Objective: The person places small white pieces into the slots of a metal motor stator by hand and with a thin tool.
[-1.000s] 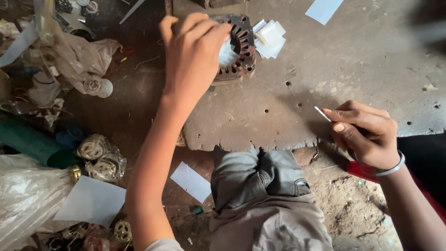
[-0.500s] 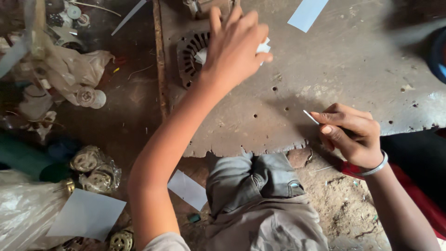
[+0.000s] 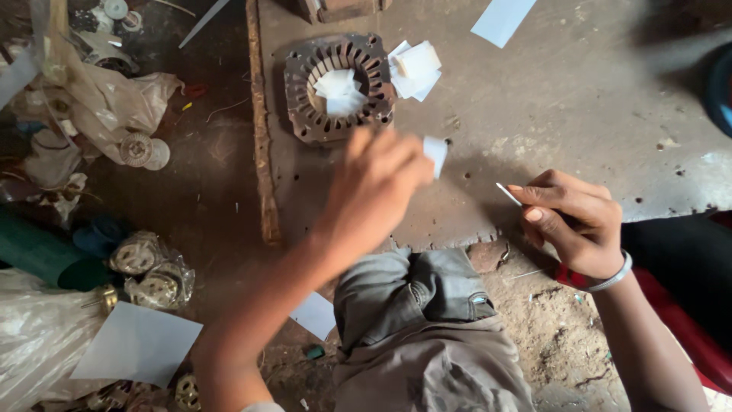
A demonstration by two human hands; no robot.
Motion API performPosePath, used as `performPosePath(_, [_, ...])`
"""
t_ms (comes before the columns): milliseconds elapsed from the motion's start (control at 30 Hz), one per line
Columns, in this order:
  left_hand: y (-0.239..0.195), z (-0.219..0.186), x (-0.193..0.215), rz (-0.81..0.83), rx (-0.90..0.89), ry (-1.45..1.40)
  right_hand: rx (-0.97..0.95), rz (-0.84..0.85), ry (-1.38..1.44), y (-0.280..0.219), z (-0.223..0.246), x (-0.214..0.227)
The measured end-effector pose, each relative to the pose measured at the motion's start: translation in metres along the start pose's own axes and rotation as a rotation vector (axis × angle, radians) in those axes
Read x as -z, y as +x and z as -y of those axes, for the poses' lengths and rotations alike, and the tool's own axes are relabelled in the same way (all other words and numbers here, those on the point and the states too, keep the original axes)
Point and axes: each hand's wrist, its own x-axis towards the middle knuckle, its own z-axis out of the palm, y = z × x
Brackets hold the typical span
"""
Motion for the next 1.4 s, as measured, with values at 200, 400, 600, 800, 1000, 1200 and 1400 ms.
performPosePath(200, [-0.055,-0.031,0.016,-0.008,0.06,0.008,0.056,0.008,-0.101,0.003,0.005,-0.004])
performPosePath(400, [-0.077,-0.023,0.011,-0.015,0.042,-0.028,0.027,0.143,-0.482,0.002,0.033,-0.022])
performPosePath(600, [-0.089,-0.016,0.001,-0.049,-0.2,0.061,0.063,0.204,-0.684,0.001,0.049,-0.054])
performPosePath(800, [-0.092,-0.015,-0.001,-0.056,-0.147,0.044,0.128,0.317,-0.777,0.006,0.043,-0.054])
performPosePath(1000, [-0.095,-0.025,-0.002,-0.074,-0.019,-0.02,0.216,0.395,-0.863,0.012,0.04,-0.055])
performPosePath(1200, [-0.101,-0.021,-0.023,-0.125,-0.12,0.245,0.401,0.534,-1.143,0.012,0.034,-0.056])
performPosePath(1400, [-0.097,-0.024,-0.017,-0.158,-0.063,0.155,0.642,0.718,-0.959,0.023,0.015,-0.038])
